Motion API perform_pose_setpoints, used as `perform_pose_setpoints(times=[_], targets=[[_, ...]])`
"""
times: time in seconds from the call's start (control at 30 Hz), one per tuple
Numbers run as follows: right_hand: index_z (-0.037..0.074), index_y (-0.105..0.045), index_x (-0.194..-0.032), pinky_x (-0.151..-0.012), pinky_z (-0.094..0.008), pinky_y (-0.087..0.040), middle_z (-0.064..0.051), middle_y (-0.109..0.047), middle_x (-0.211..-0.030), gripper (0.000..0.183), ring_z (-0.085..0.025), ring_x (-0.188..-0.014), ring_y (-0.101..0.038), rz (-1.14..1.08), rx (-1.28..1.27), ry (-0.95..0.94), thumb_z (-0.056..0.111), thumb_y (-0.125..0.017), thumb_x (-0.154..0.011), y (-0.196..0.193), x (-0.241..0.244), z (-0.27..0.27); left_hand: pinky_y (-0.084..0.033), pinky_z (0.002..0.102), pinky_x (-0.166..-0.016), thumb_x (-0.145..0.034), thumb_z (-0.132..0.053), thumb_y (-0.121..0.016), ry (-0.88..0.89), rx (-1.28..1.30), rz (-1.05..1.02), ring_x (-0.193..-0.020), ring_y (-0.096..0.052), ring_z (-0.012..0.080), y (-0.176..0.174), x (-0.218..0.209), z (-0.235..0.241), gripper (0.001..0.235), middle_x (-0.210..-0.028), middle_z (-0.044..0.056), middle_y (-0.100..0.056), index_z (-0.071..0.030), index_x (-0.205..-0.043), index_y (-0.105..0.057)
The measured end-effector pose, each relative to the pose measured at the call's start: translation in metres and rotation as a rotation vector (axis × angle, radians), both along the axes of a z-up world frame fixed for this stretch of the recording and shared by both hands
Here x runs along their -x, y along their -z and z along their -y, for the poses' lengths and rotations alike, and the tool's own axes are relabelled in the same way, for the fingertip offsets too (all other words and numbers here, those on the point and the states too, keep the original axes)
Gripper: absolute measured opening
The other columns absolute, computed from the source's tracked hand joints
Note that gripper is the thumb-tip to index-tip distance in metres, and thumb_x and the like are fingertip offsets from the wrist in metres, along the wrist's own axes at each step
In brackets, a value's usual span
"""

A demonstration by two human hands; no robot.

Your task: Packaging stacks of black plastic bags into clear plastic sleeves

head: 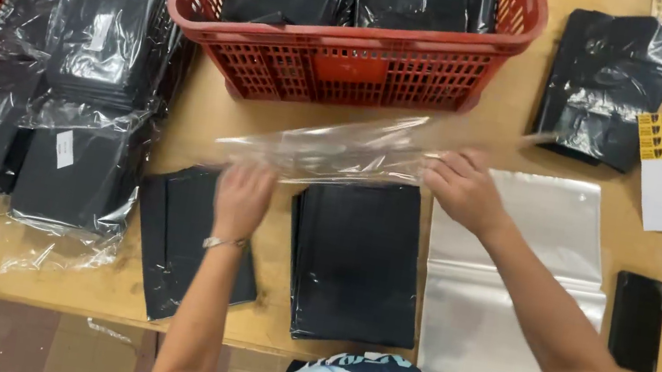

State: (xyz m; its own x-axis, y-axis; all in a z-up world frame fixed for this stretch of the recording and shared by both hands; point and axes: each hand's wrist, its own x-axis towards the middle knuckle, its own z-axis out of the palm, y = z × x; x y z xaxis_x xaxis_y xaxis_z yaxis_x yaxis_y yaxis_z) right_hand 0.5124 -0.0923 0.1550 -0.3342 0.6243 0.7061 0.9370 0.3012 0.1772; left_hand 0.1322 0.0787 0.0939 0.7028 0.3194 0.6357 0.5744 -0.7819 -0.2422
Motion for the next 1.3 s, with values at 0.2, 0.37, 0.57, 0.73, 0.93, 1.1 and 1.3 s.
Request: perform_pose_setpoints(times=[0.2,0.37,0.57,0.73,0.93,1.1,1.3], targets=[[0.021,-0.067,-0.105,-0.089,-0.039,-0.049,0.000,-0.073,-0.095,0.018,-0.023,-0.107,-0.065,-0.050,0.476,0.191,0.015,-0.067,-0.089,0.162,-0.020,-0.015,-0.053,0.041,-0.083,-0.089,-0.009,-0.060,-0.369,0.580,-0.249,-0.113,-0.054,0.0243,0.126,-0.021,0.013,0.034,-0.107,-0.009,-0.070,-0.031,-0.115,-0.059],[0.011,-0.067,-0.108,-0.091,-0.045,-0.054,-0.014,-0.074,-0.097,0.015,-0.034,-0.104,-0.068,-0.489,0.659,0.208,0.016,-0.055,-0.099,0.175,0.006,-0.009,-0.056,0.043,-0.090,-0.093,-0.005,-0.058,-0.459,1.020,-0.058,-0.110,-0.064,0.0266,0.130,-0.036,0.035,0.023,-0.109,0.002,-0.071,-0.021,-0.110,-0.056],[0.005,-0.060,-0.116,-0.100,-0.058,-0.041,-0.031,-0.064,-0.117,0.056,-0.050,-0.117,-0.059,-1.320,1.011,0.328,0.051,-0.029,-0.108,0.170,0.023,-0.006,-0.049,0.046,-0.083,-0.096,-0.012,-0.059,-0.461,1.524,0.420,-0.095,-0.064,0.0331,0.178,-0.020,0.027,0.011,-0.093,0.011,-0.066,-0.017,-0.099,-0.050],[0.013,-0.068,-0.101,-0.080,-0.046,-0.049,-0.011,-0.061,-0.088,0.057,-0.032,-0.088,-0.064,-1.739,1.106,0.450,0.063,-0.041,-0.103,0.236,0.013,-0.013,-0.040,0.028,-0.077,-0.099,-0.010,-0.060,-0.213,1.702,0.783,-0.084,-0.047,0.0150,0.222,-0.017,0.043,0.017,-0.086,-0.004,-0.044,-0.016,-0.094,-0.045],[0.000,-0.065,-0.093,-0.044,-0.033,-0.044,-0.010,-0.058,-0.060,0.029,-0.027,-0.051,-0.062,-1.845,1.274,0.221,0.027,-0.075,-0.087,0.262,0.014,-0.016,-0.045,0.034,-0.084,-0.106,-0.022,-0.058,-0.181,1.783,0.648,-0.090,-0.052,0.0175,0.166,-0.017,0.058,0.015,-0.089,0.004,-0.056,-0.008,-0.100,-0.061],[0.002,-0.073,-0.098,-0.064,-0.039,-0.051,-0.015,-0.068,-0.079,0.022,-0.029,-0.070,-0.066,-1.734,1.146,0.087,0.022,-0.066,-0.095,0.266,0.011,0.016,-0.052,0.044,-0.087,-0.110,-0.032,-0.050,-0.143,1.611,0.218,-0.097,-0.069,0.0342,0.128,-0.006,0.055,0.030,-0.092,0.020,-0.069,-0.007,-0.104,-0.066],[0.007,-0.073,-0.111,-0.067,-0.030,-0.054,-0.006,-0.068,-0.087,0.018,-0.016,-0.077,-0.064,-1.916,0.826,0.209,0.012,-0.058,-0.102,0.188,0.047,0.049,-0.056,0.043,-0.089,-0.103,-0.045,-0.060,-0.371,1.470,0.223,-0.104,-0.073,0.0272,0.104,0.005,0.064,0.025,-0.097,0.005,-0.078,-0.022,-0.104,-0.072]])
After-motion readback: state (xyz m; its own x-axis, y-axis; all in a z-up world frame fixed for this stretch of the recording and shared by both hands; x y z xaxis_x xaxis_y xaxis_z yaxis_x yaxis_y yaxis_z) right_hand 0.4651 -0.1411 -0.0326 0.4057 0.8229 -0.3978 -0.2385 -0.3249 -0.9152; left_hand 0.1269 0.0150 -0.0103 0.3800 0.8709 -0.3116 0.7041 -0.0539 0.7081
